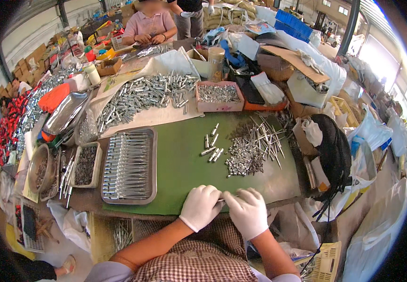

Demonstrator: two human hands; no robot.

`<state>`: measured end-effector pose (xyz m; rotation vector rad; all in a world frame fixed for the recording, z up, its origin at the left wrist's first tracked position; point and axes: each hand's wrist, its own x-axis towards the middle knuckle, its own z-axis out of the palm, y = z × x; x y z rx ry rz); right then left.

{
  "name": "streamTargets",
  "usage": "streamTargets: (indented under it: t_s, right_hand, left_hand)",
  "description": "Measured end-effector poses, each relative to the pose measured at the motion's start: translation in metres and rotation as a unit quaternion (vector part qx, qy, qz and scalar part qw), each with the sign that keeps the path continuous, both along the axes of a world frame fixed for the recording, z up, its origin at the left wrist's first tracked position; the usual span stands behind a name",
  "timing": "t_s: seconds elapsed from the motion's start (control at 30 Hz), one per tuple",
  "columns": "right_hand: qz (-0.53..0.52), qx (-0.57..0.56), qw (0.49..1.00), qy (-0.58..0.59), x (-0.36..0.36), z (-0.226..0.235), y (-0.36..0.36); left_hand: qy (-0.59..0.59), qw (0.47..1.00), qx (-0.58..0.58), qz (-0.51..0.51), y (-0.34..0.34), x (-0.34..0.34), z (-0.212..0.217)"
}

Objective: Assembling small metal rods into cylindrical housings and organizing them on a metal tray.

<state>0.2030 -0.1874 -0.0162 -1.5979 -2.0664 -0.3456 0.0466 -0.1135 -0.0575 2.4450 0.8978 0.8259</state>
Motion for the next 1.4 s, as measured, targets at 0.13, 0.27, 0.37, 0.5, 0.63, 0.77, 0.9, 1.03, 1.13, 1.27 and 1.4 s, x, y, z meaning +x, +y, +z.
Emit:
streamTargets:
  t_s: [0.13, 0.27, 0.37, 0.5, 0.63, 0.77, 0.9, 1.03, 1.13, 1.27, 1.4]
  right_hand:
    - [0.015, -0.011, 0.999, 0.047, 0.008, -0.010, 0.003]
    - [-0.225, 0.047, 0.969, 0.095, 0.084, -0.019, 0.007]
    - [-0.444, 0.014, 0.895, -0.030, 0.156, -0.033, -0.009]
    - [-0.449, -0.054, 0.887, -0.093, 0.189, -0.041, -0.014]
    - [-0.482, -0.091, 0.865, -0.108, 0.210, -0.045, -0.014]
    - [-0.479, -0.153, 0.864, 0.014, 0.213, -0.041, -0.001]
    - [-0.316, 0.001, 0.940, 0.129, 0.138, -0.025, -0.007]
    - [-0.174, -0.046, 0.976, 0.124, 0.037, -0.014, -0.036]
    - [-0.152, -0.238, 0.957, 0.063, 0.013, -0.021, -0.048]
    - [-0.125, -0.056, 0.966, 0.220, 0.006, -0.027, -0.048]
    - [-0.172, -0.260, 0.929, 0.198, 0.014, -0.026, -0.045]
  left_hand:
    - [-0.011, 1.000, 0.024, 0.012, 0.002, -0.001, -0.003]
    - [0.015, 1.000, 0.018, 0.018, 0.002, 0.000, -0.003]
    - [-0.003, 0.999, 0.030, 0.031, -0.004, 0.000, 0.000]
    - [-0.002, 0.999, 0.022, 0.036, -0.009, 0.001, -0.003]
    - [0.027, 0.998, 0.035, 0.046, -0.006, 0.002, -0.001]
    - [0.026, 0.997, 0.045, 0.053, -0.004, -0.001, 0.005]
    - [0.012, 0.998, 0.026, 0.052, 0.001, -0.001, -0.001]
    - [-0.002, 0.999, 0.023, 0.041, 0.000, 0.000, -0.006]
    - [0.016, 0.999, 0.020, 0.038, 0.000, 0.000, -0.004]
    - [-0.001, 0.999, 0.017, 0.030, -0.003, 0.000, -0.002]
    - [0.013, 0.999, 0.012, 0.035, 0.000, 0.001, -0.004]
